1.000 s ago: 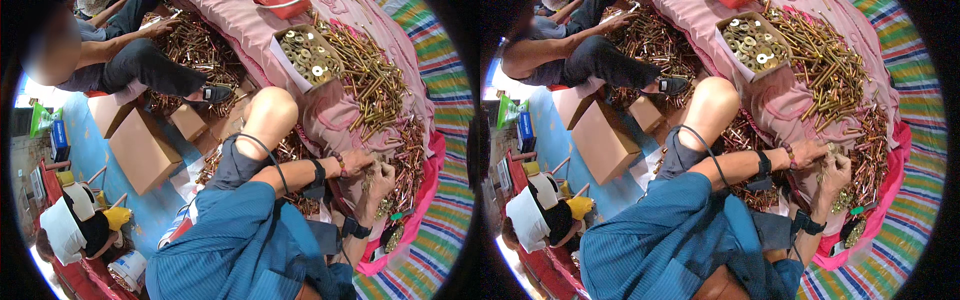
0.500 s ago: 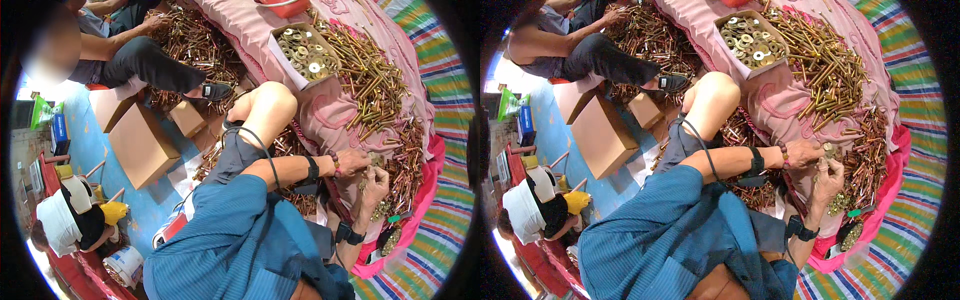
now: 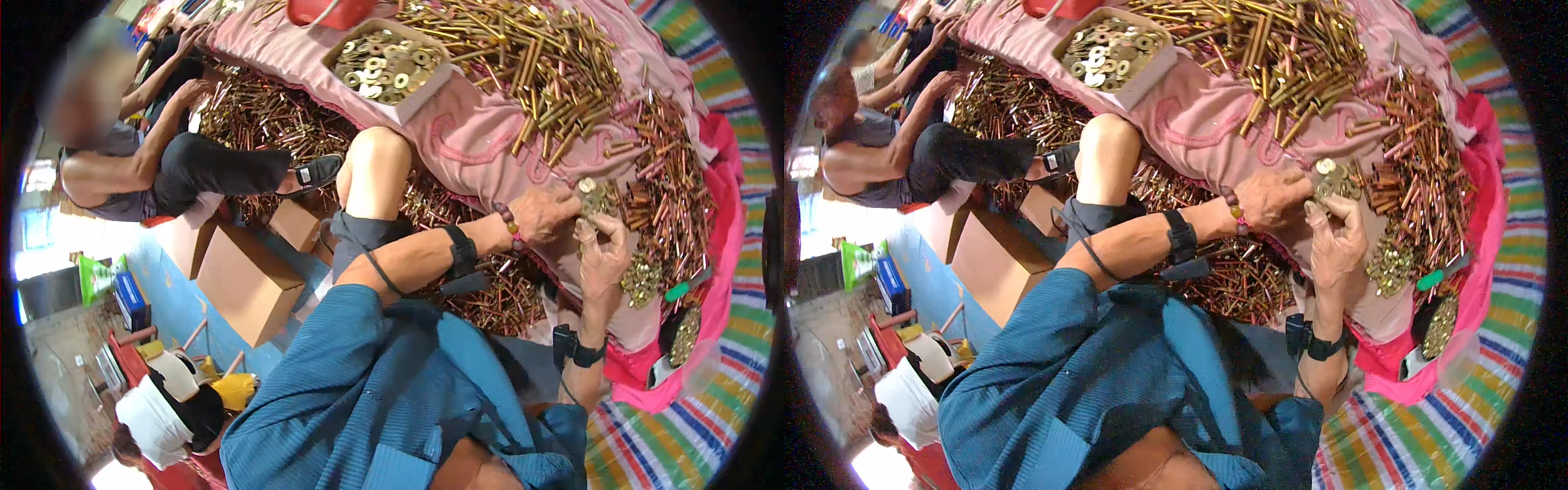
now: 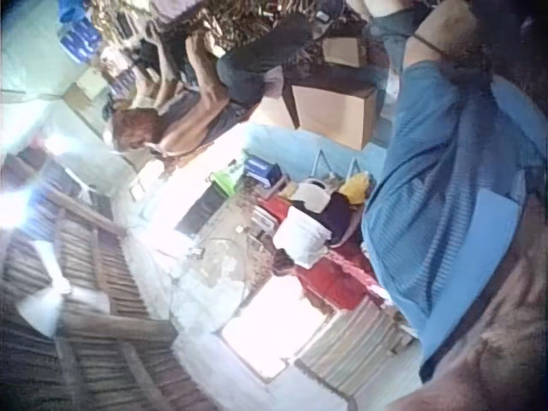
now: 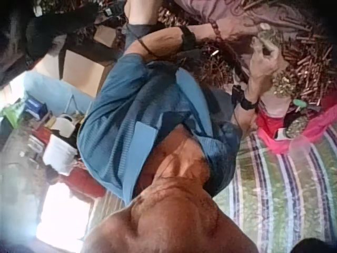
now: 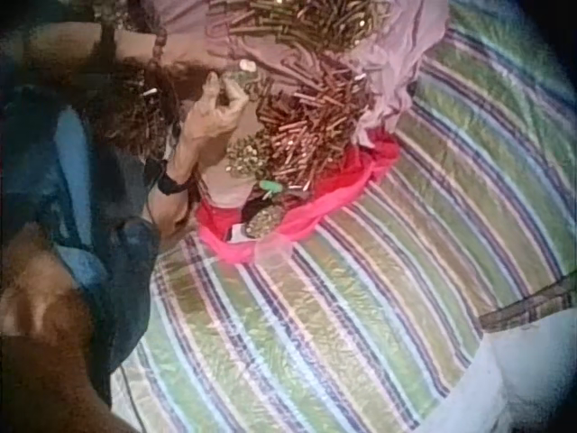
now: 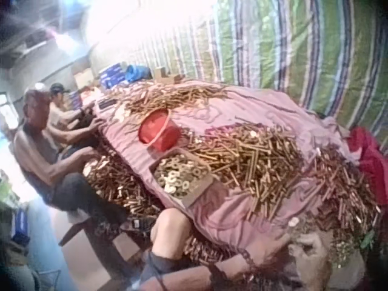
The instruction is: The person threads metal washers onto bolts by hand, then organizes the assembled bolts into piles and plastic containers.
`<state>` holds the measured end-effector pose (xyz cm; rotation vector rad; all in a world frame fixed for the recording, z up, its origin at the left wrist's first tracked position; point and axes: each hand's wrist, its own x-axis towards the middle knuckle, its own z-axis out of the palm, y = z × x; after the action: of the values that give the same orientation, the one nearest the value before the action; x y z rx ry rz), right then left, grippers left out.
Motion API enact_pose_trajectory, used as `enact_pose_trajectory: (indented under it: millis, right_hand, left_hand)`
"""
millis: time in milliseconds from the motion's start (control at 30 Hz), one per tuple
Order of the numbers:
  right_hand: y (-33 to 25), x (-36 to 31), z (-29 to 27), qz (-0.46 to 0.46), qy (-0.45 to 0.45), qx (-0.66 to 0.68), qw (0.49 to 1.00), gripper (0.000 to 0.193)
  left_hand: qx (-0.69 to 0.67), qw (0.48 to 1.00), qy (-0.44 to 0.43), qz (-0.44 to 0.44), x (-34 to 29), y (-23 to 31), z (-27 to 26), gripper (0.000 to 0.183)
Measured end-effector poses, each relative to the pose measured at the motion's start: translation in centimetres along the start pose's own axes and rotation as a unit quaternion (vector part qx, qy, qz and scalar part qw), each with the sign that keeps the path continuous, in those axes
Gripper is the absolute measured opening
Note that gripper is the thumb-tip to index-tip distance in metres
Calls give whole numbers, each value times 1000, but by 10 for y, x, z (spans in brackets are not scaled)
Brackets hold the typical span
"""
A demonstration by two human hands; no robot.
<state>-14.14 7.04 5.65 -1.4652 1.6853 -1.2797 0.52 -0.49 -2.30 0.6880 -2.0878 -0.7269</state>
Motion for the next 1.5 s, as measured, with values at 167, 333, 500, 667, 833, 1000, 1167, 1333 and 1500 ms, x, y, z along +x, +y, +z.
enact_pose_trajectory:
  millis: [167,333,500,667,833,1000,1167,1333,1500]
  right_hand:
    - [1,-3,5,6,19,27,999,22]
    - [14,-3,8,-16,-4,71,997,23]
    - [27,-3,-4,5,-22,53,998,25]
    - [37,-3,-10,40,-28,53,997,26]
    - [34,0,-13,21,-8,19,1000,25]
    - [31,-5,-16,3,-19,-19,1000,25]
    - [15,-6,-1,92,12,-37,995,26]
    - [11,-3,-7,29,19,-35,999,27]
    - [6,-3,-2,37,9,-9,999,24]
  left_hand:
    - [-9,1000,-8,-2,2,2,-8,37]
    - [19,1000,8,-15,-4,-5,3,62]
    - [19,999,35,-28,-5,-8,18,42]
    - [50,998,-1,-37,0,-3,12,42]
    - [-10,1000,12,-1,3,-2,12,39]
    - [4,1000,-24,-13,-1,-8,16,40]
    - [-13,1000,-8,6,-1,-19,17,34]
    - [-56,998,12,-3,6,-11,26,35]
    - [-89,993,80,13,2,-12,17,27]
